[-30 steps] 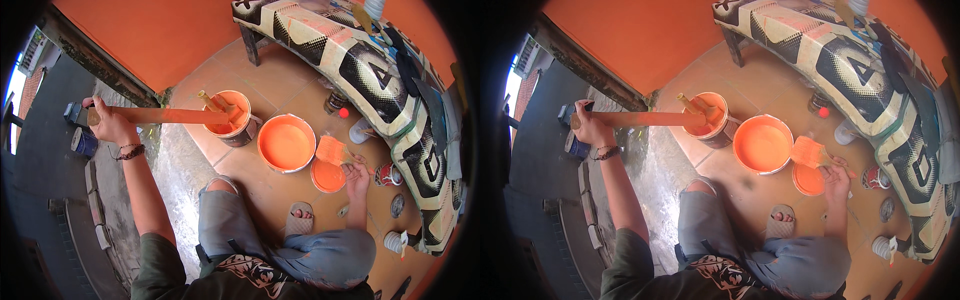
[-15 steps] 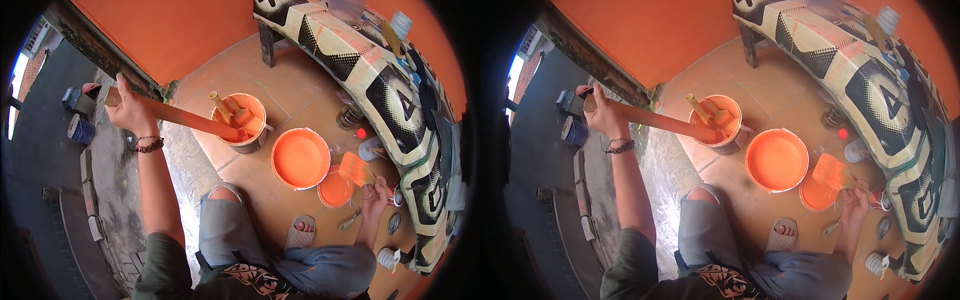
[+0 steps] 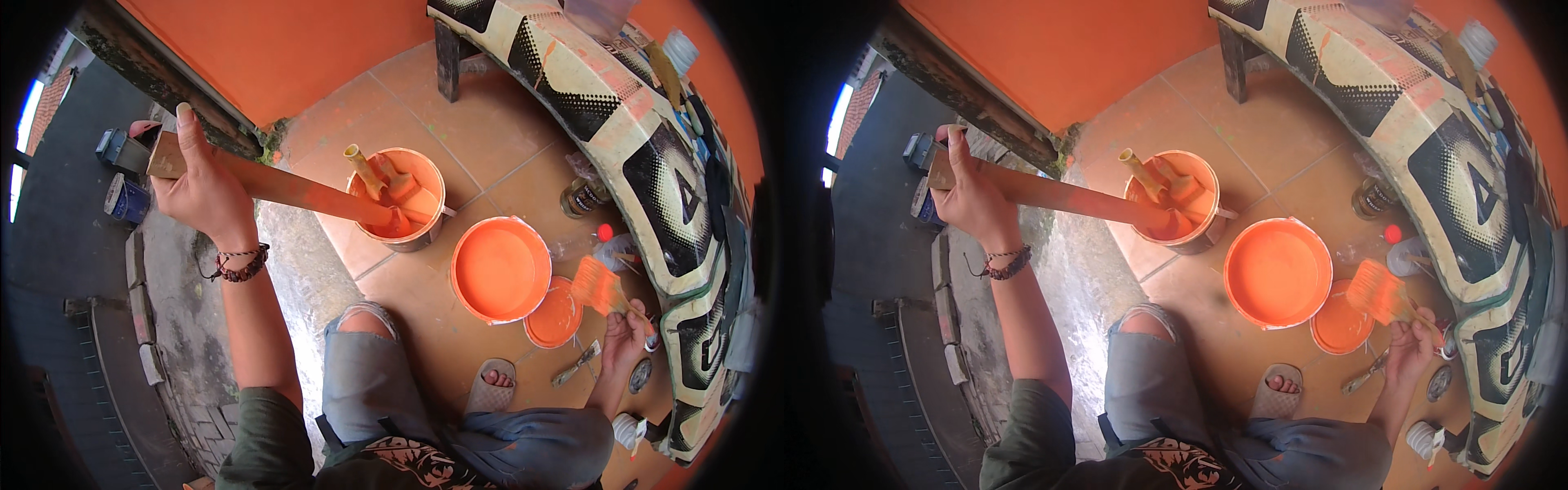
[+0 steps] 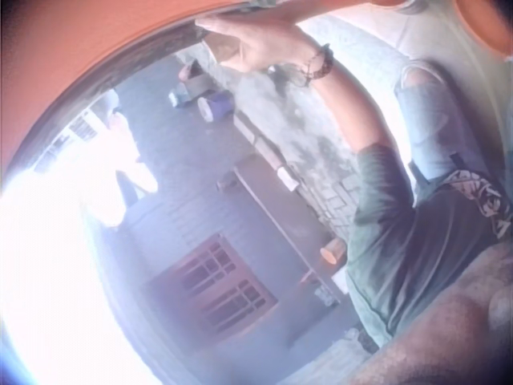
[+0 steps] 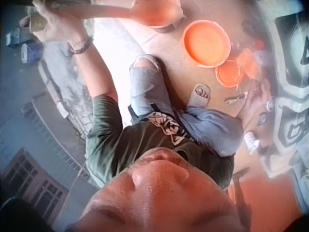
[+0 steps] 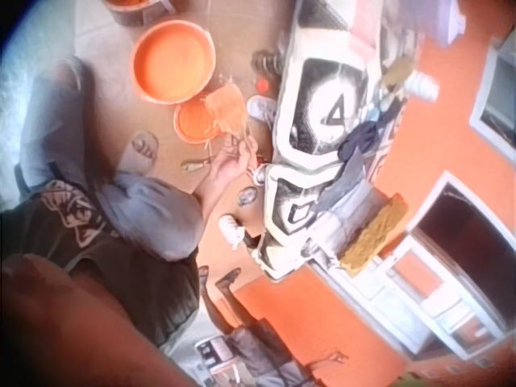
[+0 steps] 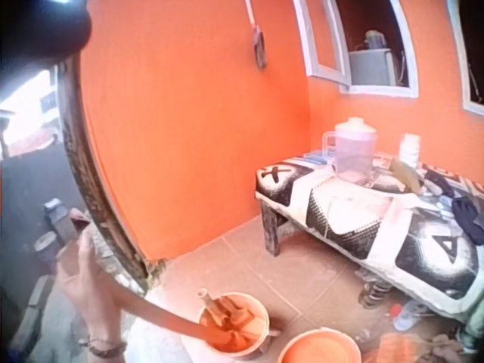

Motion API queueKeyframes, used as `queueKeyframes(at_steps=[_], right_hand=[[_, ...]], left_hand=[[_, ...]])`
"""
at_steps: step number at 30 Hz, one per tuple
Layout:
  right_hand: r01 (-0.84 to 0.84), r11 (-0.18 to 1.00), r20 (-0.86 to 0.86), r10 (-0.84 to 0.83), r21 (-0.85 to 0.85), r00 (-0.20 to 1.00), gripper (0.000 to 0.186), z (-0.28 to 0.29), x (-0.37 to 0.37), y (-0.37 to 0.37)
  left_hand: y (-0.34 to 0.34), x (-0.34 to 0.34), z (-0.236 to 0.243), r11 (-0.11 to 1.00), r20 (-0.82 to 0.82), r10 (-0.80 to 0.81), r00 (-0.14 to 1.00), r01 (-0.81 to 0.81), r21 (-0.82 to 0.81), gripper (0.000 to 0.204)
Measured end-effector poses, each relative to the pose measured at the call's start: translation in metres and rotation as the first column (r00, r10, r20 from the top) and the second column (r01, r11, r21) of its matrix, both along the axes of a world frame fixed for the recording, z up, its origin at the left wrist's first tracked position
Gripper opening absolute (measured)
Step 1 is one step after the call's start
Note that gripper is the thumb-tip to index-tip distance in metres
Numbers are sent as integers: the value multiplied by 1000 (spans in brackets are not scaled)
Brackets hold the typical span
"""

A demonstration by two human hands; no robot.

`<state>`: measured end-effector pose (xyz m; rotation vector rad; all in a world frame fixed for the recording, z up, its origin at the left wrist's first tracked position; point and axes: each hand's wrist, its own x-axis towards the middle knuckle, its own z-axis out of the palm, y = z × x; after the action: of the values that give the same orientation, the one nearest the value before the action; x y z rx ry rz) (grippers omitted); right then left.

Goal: The person scoops orange paint from a bucket into a larger orange bucket using a small cup, then stirs the paint with a wooden stick. The person closes the paint bucket with a lid and picks up a paintbrush.

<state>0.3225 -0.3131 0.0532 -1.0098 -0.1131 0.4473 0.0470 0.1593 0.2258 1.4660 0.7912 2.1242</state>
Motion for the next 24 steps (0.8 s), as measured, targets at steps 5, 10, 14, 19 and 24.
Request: queueKeyframes(at_steps=[5, 10, 14, 19, 24], right_hand=[[-6, 1000, 15, 6, 5, 1000, 27, 2, 5, -4], [-4, 1000, 22, 4, 4, 1000, 28, -6, 11, -14], [34, 999, 21, -34, -12, 999, 28, 4, 5, -4], [-31, 999, 37, 30, 10, 999, 27, 1, 7, -9], [-26, 1000, 37, 26, -10, 999, 27, 7, 2, -1]], left_hand=[[-1, 9, -13, 995, -70, -75, 995, 79, 56, 19], [-5, 25, -22, 997, -105, -78, 991, 79, 8, 14], [1, 35, -55, 996, -220, -87, 972, 93, 18, 21], [10, 45, -103, 989, -235, -140, 962, 127, -70, 21], [32, 46, -101, 975, -199, -154, 968, 116, -189, 21]])
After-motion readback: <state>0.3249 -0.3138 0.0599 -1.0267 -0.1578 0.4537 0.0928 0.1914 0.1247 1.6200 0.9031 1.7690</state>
